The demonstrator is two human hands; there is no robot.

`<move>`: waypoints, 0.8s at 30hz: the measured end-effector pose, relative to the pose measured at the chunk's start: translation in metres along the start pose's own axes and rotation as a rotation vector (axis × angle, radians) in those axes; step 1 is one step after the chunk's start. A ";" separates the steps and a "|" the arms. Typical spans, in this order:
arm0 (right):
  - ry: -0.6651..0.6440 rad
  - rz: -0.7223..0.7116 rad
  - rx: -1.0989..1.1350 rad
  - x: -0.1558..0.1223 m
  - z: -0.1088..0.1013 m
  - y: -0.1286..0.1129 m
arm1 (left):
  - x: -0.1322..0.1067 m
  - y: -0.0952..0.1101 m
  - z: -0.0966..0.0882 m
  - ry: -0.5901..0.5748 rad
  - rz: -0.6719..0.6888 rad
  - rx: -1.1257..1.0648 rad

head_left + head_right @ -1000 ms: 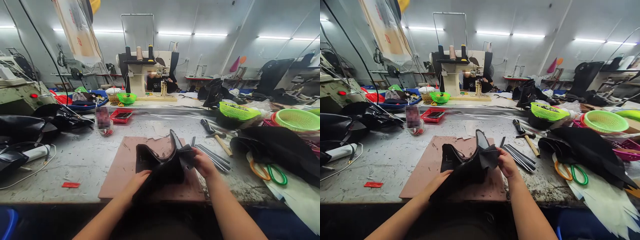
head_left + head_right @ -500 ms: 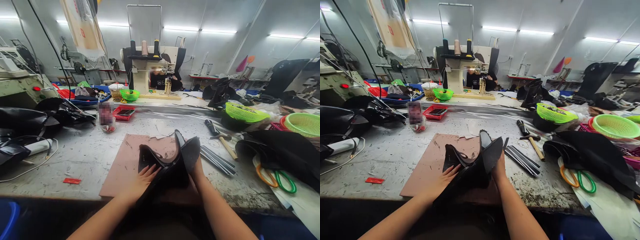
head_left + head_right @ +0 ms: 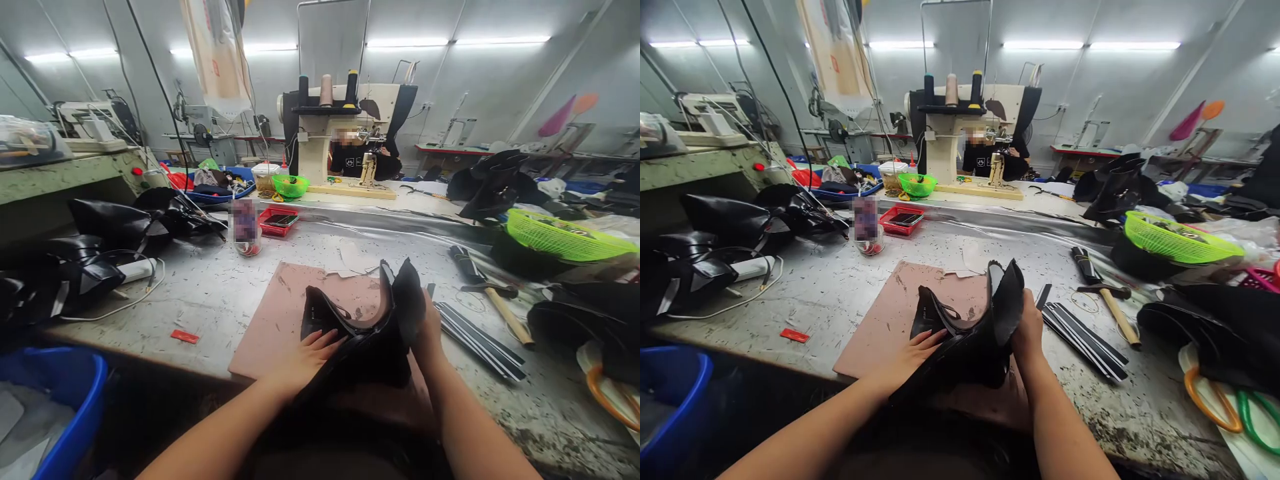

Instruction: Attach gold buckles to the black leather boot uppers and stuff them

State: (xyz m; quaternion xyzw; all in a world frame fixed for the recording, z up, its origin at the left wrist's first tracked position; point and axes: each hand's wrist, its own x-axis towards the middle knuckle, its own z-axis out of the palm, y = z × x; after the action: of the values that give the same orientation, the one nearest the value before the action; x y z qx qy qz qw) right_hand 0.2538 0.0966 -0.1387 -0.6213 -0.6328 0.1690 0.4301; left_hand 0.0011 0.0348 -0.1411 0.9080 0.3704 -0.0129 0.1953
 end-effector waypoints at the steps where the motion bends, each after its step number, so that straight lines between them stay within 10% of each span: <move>1: 0.030 0.017 -0.048 0.000 -0.002 -0.002 | 0.000 0.001 0.000 -0.009 0.000 -0.004; 8: 0.097 0.154 -0.263 0.025 -0.003 -0.009 | -0.005 0.001 -0.010 0.025 0.038 -0.218; 13: 0.316 0.204 -0.128 -0.023 -0.028 0.002 | -0.044 0.005 -0.019 0.022 0.099 -0.660; 18: -0.206 -0.011 0.214 -0.079 -0.038 0.000 | -0.059 0.019 -0.006 0.170 0.089 -0.908; 24: -0.542 0.022 0.265 -0.059 -0.035 -0.028 | -0.045 0.011 0.004 0.349 -0.130 -1.300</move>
State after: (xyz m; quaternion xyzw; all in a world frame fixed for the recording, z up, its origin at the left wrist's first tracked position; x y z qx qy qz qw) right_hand 0.2542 0.0254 -0.1176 -0.4988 -0.6901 0.4147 0.3209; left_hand -0.0230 -0.0039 -0.1333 0.5706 0.3829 0.3477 0.6379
